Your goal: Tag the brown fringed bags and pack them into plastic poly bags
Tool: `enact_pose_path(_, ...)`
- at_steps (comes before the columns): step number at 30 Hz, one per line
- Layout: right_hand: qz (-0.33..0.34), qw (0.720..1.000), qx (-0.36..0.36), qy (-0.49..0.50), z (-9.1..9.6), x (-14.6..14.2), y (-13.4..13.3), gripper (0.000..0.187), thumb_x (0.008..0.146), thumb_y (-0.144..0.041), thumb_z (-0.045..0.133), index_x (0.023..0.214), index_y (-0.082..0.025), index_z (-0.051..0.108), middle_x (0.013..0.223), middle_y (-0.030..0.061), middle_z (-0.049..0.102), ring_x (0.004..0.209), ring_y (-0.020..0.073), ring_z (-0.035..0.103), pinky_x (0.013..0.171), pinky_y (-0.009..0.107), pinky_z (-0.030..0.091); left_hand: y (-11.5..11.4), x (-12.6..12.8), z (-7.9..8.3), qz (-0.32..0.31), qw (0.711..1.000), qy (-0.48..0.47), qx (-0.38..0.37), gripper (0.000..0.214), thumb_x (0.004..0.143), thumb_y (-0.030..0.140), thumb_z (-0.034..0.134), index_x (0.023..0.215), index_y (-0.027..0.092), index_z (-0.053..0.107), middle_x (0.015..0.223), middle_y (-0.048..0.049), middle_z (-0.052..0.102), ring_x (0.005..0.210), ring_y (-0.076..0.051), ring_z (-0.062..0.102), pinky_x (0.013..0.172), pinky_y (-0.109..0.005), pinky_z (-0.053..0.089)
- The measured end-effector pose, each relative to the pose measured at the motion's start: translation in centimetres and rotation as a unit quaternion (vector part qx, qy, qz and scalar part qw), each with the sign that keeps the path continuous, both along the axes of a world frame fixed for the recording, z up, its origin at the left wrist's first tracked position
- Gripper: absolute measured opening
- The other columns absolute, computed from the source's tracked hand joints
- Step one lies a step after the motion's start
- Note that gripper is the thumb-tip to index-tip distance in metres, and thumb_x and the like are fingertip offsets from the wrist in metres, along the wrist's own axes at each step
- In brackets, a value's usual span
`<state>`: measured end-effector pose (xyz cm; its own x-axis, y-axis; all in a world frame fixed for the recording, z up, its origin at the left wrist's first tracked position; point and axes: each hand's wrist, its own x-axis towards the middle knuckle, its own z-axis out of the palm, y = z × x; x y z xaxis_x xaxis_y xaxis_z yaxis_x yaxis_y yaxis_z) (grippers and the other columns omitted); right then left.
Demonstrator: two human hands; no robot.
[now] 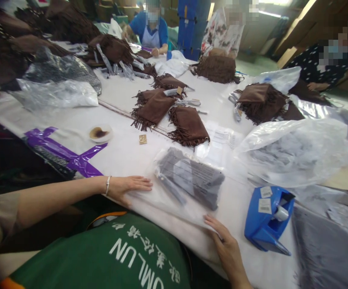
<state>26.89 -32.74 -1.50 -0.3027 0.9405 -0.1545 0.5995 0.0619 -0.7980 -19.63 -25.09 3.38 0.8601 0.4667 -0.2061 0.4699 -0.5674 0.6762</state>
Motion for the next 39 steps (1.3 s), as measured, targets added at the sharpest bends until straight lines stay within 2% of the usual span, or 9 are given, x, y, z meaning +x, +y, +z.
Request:
enact_pose_path(3,-0.044,0.999,0.027,0.012,-1.0,-0.1,-0.5,0.034,0.088,-0.039,0.05,0.117,-0.026,0.062,0.129,0.0043,0.057,0.123,0.0221,0.05,0.111,0.046,0.033,0.3,-1.0,-0.7,0.021,0.999,-0.026,0.022,0.069,0.079,0.027,0.064,0.142,0.024,0.035,0.146,-0.0081,0.036,0.137,-0.025,0.029,0.115,-0.044,0.018)
enact_pose_path(8,-0.054,0.993,0.104,-0.005,-1.3,-0.8,-0.9,0.035,0.086,-0.039,0.052,0.117,-0.024,0.06,0.125,0.0053,0.06,0.119,0.0222,0.052,0.11,0.046,0.034,-0.3,0.5,-3.6,0.211,0.966,-0.125,0.079,0.028,0.093,0.024,0.043,0.114,0.02,0.061,0.117,-0.0047,0.064,0.117,-0.017,0.055,0.113,-0.038,0.027)
enact_pose_path(13,-0.179,0.973,0.136,-0.052,-1.7,-2.5,-1.8,0.04,0.09,-0.048,0.042,0.108,-0.019,0.063,0.111,0.009,0.066,0.106,0.0223,0.06,0.097,0.038,0.044,-2.1,2.3,-4.4,0.421,0.891,-0.083,0.147,0.034,0.096,0.04,0.038,0.099,0.018,0.063,0.102,-0.0058,0.067,0.098,-0.018,0.062,0.089,-0.03,0.049)
enact_pose_path(18,-0.272,0.93,0.115,-0.217,-1.5,-5.8,-1.7,0.056,0.093,-0.057,0.023,0.1,-0.017,0.062,0.076,0.0078,0.067,0.065,0.0209,0.061,0.06,0.029,0.043,-1.7,3.2,-4.7,0.488,0.835,0.04,0.251,0.042,0.099,0.042,0.026,0.09,0.017,0.06,0.071,-0.006,0.063,0.069,-0.017,0.062,0.066,-0.026,0.049)
enact_pose_path(26,-0.179,0.904,0.079,-0.38,0.4,-7.5,0.3,0.049,0.097,-0.048,0.018,0.094,-0.02,0.059,0.063,0.0041,0.062,0.048,0.0166,0.051,0.047,0.026,0.023,1.3,3.4,-1.5,0.427,0.841,0.24,0.228,0.033,0.097,0.038,0.037,0.093,0.014,0.06,0.069,-0.0094,0.063,0.067,-0.024,0.062,0.062,-0.031,0.045)
enact_pose_path(29,-0.164,0.892,0.088,-0.412,0.5,-7.6,0.4,0.046,0.098,-0.045,0.02,0.095,-0.02,0.058,0.06,0.0033,0.06,0.046,0.0159,0.05,0.046,0.026,0.021,2.1,4.7,1.2,0.406,0.847,0.161,0.303,0.025,0.095,0.03,0.044,0.109,0.014,0.057,0.097,-0.0138,0.063,0.099,-0.028,0.057,0.086,-0.041,0.043)
enact_pose_path(32,-0.127,0.882,0.124,-0.437,0.5,-7.6,0.3,0.048,0.099,-0.037,0.017,0.096,-0.018,0.06,0.067,0.0051,0.062,0.045,0.0137,0.049,0.045,0.026,0.019,2.5,8.0,2.5,0.32,0.892,0.015,0.319,0.031,0.094,0.034,0.047,0.12,0.018,0.053,0.12,-0.0109,0.055,0.124,-0.027,0.04,0.104,-0.043,0.03)
enact_pose_path(35,-0.087,0.879,0.156,-0.441,0.7,-7.5,0.3,0.052,0.098,-0.03,0.011,0.1,-0.017,0.061,0.083,0.0081,0.066,0.044,0.0116,0.048,0.045,0.028,0.019,2.7,11.5,1.2,0.221,0.941,-0.042,0.251,0.028,0.088,0.041,0.058,0.103,0.018,0.059,0.114,-0.009,0.056,0.121,-0.026,0.041,0.103,-0.04,0.032)
enact_pose_path(39,-0.145,0.909,0.107,-0.377,0.9,-7.4,0.3,0.048,0.097,-0.043,0.02,0.093,-0.02,0.062,0.075,0.0055,0.066,0.049,0.0146,0.052,0.047,0.027,0.023,3.1,13.0,-1.8,0.243,0.951,-0.044,0.184,0.02,0.084,0.034,0.065,0.079,0.016,0.057,0.098,-0.0072,0.057,0.104,-0.022,0.048,0.093,-0.037,0.039)
